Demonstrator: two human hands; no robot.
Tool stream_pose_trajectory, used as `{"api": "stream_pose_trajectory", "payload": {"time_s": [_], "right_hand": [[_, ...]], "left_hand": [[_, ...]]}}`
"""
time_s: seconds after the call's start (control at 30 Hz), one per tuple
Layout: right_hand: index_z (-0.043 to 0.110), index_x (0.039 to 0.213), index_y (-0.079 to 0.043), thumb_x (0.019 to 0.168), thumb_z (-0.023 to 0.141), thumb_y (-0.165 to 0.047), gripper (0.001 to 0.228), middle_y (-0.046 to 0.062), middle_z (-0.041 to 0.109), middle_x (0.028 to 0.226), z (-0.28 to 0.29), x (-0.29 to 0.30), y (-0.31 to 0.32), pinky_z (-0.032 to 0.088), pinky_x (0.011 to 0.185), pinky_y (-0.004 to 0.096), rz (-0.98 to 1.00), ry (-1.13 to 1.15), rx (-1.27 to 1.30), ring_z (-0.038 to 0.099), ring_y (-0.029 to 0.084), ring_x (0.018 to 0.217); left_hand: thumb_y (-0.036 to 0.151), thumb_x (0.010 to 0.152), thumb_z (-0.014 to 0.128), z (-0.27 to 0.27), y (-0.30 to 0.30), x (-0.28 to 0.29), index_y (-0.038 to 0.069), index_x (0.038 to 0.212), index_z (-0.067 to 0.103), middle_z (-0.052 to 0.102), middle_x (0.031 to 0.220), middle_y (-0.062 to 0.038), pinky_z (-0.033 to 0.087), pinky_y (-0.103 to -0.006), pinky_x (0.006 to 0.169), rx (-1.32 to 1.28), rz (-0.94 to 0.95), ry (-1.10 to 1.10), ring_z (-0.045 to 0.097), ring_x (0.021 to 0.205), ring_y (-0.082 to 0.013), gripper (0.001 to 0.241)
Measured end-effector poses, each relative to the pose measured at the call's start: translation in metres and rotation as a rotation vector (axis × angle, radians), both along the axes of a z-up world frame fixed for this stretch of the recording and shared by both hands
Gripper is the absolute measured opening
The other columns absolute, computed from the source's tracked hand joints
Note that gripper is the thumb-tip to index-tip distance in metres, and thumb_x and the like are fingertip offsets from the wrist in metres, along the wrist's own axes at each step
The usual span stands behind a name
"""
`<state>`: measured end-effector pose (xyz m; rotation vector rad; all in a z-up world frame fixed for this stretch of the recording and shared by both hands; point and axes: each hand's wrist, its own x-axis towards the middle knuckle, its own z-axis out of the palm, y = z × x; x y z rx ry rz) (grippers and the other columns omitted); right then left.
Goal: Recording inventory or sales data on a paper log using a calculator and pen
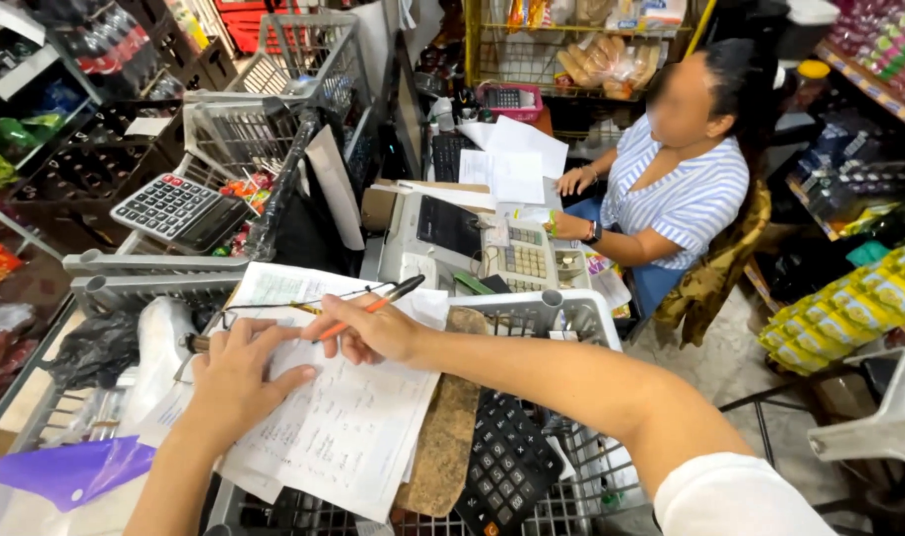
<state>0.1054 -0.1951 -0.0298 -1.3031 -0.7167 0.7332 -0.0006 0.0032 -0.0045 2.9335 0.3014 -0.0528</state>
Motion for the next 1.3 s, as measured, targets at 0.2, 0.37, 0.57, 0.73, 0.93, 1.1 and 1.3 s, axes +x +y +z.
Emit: {"api": "stream_pose_trajectory", "payload": {"time_s": [0.2,0.37,0.57,0.73,0.93,1.1,1.3], "right_hand": [[0.077,0.107,-0.005,0.107,0.043,-0.054,0.06,0.008,0.068,0.07,-0.011,0.009,0.002,0.03,0.037,0.021,-0.032,-0.005,-0.009,0.051,0.007,0.044],[0.064,0.138,-0.01,0.101,0.06,-0.035,0.044,0.003,0.064,0.064,0.03,0.007,-0.018,0.038,0.038,0.018,-0.019,0.442,0.173,0.067,0.01,0.051],[0.061,0.14,-0.008,0.103,0.05,-0.042,0.052,0.001,0.064,0.066,0.02,0.031,-0.024,0.026,0.039,0.021,0.022,0.489,0.156,0.063,0.013,0.05],[0.072,0.113,-0.005,0.105,0.046,-0.053,0.055,0.011,0.065,0.064,0.007,0.03,-0.019,0.027,0.038,0.024,0.041,0.352,0.097,0.044,0.013,0.04],[0.071,0.099,-0.001,0.104,0.055,-0.041,0.044,0.013,0.066,0.071,0.009,0.027,-0.019,0.029,0.038,0.025,0.106,0.231,0.131,0.051,0.013,0.044],[0.07,0.111,0.001,0.1,0.06,-0.036,0.04,0.014,0.068,0.084,0.008,0.034,-0.018,0.049,0.055,0.028,0.201,0.176,-0.018,0.065,0.019,0.059],[0.073,0.114,0.003,0.095,0.069,-0.025,0.034,0.014,0.072,0.089,0.032,0.024,-0.026,0.062,0.075,0.029,0.334,0.099,-0.035,0.069,0.018,0.079]], "left_hand": [[0.08,0.069,0.065,-0.014,0.009,0.009,0.05,0.128,0.062,0.052,0.139,0.012,0.044,-0.058,0.104,0.104,-0.021,-0.103,0.05,0.129,-0.0301,0.067],[0.078,0.07,0.064,-0.016,0.016,0.009,0.048,0.131,0.063,0.052,0.139,0.011,0.043,-0.0619,0.103,0.041,0.008,-0.062,0.049,0.131,-0.0307,0.068],[0.072,0.074,0.066,-0.003,0.007,0.003,0.041,0.131,0.066,0.054,0.138,0.006,0.035,-0.063,0.103,0.022,-0.032,-0.09,0.048,0.131,-0.0341,0.065],[0.071,0.076,0.064,0.003,0.004,0.001,0.041,0.135,0.063,0.051,0.141,0.006,0.037,-0.0633,0.103,0.027,-0.03,-0.042,0.046,0.134,-0.0334,0.067],[0.07,0.078,0.062,0.004,0.0,0.001,0.04,0.135,0.062,0.05,0.142,0.004,0.039,-0.0643,0.104,0.023,-0.028,-0.025,0.044,0.135,-0.0311,0.065],[0.067,0.079,0.065,0.007,-0.004,-0.002,0.038,0.134,0.063,0.05,0.144,0.003,0.042,-0.0641,0.102,0.01,-0.012,-0.033,0.043,0.138,-0.0302,0.062],[0.066,0.079,0.064,0.008,-0.003,-0.003,0.037,0.135,0.063,0.053,0.141,0.002,0.046,-0.063,0.098,0.043,-0.065,-0.067,0.049,0.133,-0.0321,0.063]]}}
